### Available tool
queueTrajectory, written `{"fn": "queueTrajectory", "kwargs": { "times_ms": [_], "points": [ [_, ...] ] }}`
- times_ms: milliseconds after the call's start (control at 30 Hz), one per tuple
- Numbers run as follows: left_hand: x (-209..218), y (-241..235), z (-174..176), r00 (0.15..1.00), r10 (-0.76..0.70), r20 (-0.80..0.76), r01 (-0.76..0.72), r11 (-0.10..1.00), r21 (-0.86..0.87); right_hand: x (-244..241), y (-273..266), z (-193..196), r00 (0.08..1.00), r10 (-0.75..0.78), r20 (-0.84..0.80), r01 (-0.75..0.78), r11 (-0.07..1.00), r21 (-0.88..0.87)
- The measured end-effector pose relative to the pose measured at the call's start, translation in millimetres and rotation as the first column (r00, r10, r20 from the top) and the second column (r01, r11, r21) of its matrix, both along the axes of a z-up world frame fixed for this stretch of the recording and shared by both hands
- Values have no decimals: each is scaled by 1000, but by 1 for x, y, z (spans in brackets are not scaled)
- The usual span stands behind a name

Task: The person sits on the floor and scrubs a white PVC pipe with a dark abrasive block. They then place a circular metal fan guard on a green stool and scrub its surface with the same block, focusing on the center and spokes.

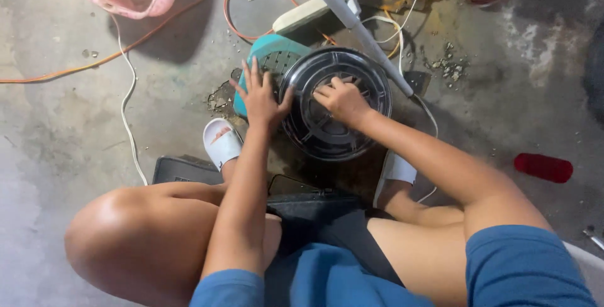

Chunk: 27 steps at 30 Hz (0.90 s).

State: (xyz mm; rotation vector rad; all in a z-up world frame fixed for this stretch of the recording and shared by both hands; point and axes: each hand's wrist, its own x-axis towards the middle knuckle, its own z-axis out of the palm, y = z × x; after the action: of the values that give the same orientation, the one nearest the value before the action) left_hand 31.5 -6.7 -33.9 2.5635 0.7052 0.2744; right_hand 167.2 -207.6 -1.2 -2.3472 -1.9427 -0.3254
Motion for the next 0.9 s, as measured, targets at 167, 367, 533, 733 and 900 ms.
{"fn": "queueTrajectory", "kwargs": {
  "times_ms": [167,367,533,733,900],
  "points": [
    [8,11,4,981,-193,22,193,981,-9,3,3,4,1000,-6,-30,7,999,38],
    [6,14,7,973,-229,-21,229,973,1,12,7,8,997,-81,-5,82,995,51],
    [4,13,8,975,-220,-28,220,975,25,6,14,1,996,-61,63,55,994,93],
    [9,11,7,985,-173,28,173,985,0,16,17,1,984,-46,173,38,998,50],
    [6,8,8,986,-158,57,160,986,-37,12,15,34,990,31,137,-31,1000,-1]
  ]
}}
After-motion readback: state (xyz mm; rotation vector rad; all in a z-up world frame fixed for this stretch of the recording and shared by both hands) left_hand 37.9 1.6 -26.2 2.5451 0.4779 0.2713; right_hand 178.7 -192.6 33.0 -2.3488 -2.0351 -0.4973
